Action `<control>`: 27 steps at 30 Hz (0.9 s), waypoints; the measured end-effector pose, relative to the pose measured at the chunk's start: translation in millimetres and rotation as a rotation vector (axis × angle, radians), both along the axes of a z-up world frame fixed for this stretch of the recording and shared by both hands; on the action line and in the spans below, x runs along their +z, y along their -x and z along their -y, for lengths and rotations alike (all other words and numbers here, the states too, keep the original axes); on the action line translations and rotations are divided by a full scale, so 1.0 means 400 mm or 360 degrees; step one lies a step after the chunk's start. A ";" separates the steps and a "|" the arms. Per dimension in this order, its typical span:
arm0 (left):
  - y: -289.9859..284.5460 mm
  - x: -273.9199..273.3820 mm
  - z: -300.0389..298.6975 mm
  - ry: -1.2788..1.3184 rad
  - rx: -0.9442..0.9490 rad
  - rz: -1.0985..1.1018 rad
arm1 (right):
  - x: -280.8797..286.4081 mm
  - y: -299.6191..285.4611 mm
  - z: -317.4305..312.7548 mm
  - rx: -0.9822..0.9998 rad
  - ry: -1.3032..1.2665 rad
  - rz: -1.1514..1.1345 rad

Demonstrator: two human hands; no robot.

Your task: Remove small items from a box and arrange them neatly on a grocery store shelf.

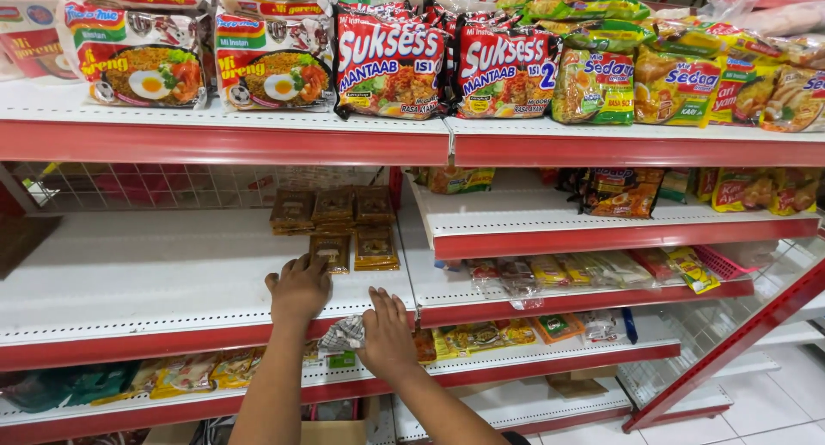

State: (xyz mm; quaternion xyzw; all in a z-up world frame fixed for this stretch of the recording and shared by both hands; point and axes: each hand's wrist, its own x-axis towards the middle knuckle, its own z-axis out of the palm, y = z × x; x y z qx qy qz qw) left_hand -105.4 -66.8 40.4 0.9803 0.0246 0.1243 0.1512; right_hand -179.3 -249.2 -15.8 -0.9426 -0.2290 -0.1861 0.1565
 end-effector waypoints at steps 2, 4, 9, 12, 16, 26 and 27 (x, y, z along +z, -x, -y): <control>-0.014 -0.015 -0.001 -0.0028 -0.0026 -0.0056 | -0.007 0.001 0.003 0.0008 -0.0009 0.0062; -0.024 -0.021 -0.004 -0.0054 -0.0051 -0.0109 | -0.006 0.001 0.003 0.0015 -0.0017 0.0127; -0.044 -0.030 -0.006 -0.0081 -0.0144 -0.0243 | 0.013 0.004 -0.002 -0.0028 0.0030 -0.0080; -0.045 -0.026 -0.005 -0.0128 -0.0147 -0.0302 | 0.010 0.000 -0.005 -0.0063 0.0052 -0.0082; -0.042 -0.014 0.001 -0.0159 -0.0138 -0.0358 | 0.020 0.008 0.001 -0.0030 -0.0017 -0.0139; -0.036 -0.005 -0.001 -0.0101 -0.0142 -0.0386 | 0.012 0.010 0.005 0.0020 -0.0034 -0.0002; -0.035 -0.003 -0.001 -0.0098 -0.0140 -0.0389 | 0.013 0.011 0.005 0.0043 -0.0062 0.0013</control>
